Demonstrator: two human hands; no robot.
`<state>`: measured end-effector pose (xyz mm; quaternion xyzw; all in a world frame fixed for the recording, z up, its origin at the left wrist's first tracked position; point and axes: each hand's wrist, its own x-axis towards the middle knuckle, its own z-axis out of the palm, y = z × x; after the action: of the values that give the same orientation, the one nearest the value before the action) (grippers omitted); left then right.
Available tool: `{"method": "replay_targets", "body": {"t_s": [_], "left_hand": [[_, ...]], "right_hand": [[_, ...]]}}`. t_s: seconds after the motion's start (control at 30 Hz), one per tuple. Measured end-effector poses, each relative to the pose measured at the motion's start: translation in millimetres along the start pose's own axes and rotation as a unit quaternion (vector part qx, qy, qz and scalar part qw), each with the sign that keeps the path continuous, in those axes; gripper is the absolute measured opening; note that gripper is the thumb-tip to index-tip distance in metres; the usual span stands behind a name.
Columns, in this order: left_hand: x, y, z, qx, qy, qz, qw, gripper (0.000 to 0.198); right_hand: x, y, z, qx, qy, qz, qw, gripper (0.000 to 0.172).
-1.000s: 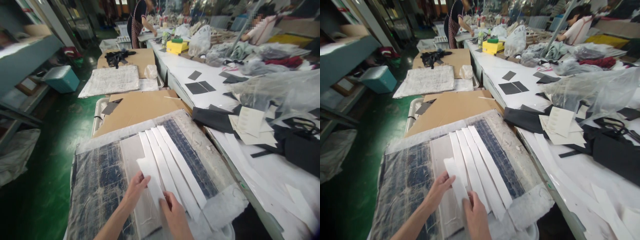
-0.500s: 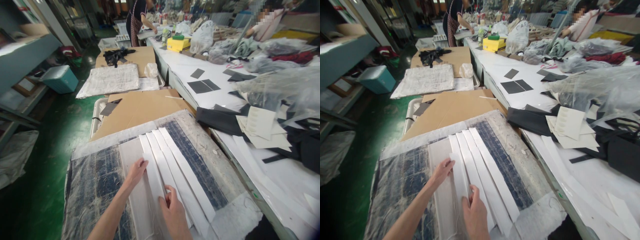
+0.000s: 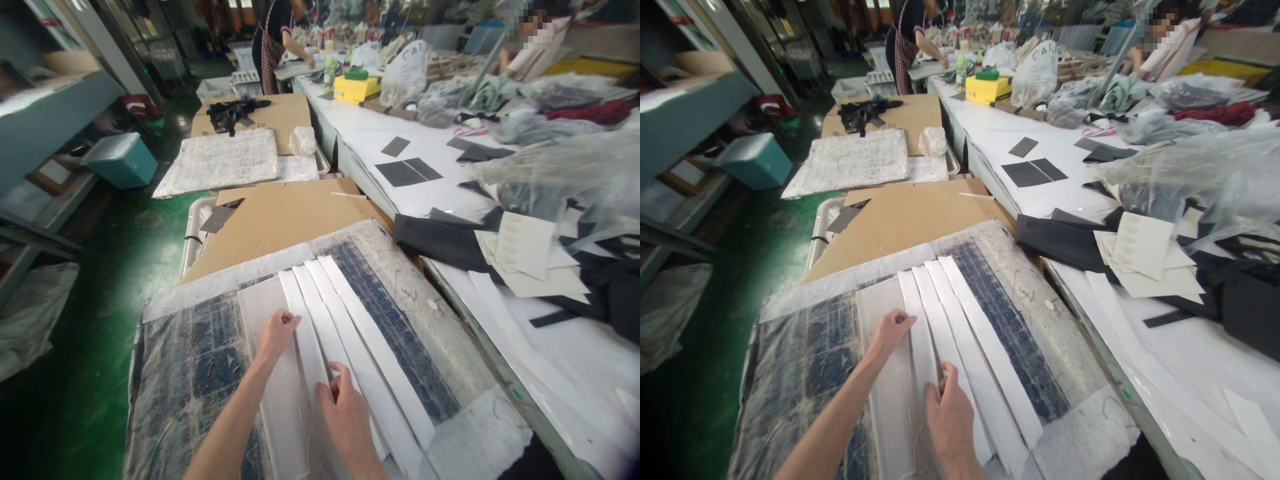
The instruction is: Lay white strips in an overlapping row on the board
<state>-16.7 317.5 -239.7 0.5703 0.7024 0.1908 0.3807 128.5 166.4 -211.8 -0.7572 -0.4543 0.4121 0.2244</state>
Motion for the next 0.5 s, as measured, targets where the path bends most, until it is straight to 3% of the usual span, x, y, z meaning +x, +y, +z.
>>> {"method": "replay_targets", "body": {"t_s": [0.3, 0.5], "left_hand": [[-2, 4, 3.6, 0.069, 0.028, -0.006, 0.997, 0.020], [-16, 11, 9.0, 0.114, 0.069, 0.035, 0.990, 0.027]], "right_hand": [[4, 1, -2, -0.031, -0.010, 0.011, 0.999, 0.031], [3, 1, -1, -0.070, -0.016, -0.008, 0.997, 0.025]]}}
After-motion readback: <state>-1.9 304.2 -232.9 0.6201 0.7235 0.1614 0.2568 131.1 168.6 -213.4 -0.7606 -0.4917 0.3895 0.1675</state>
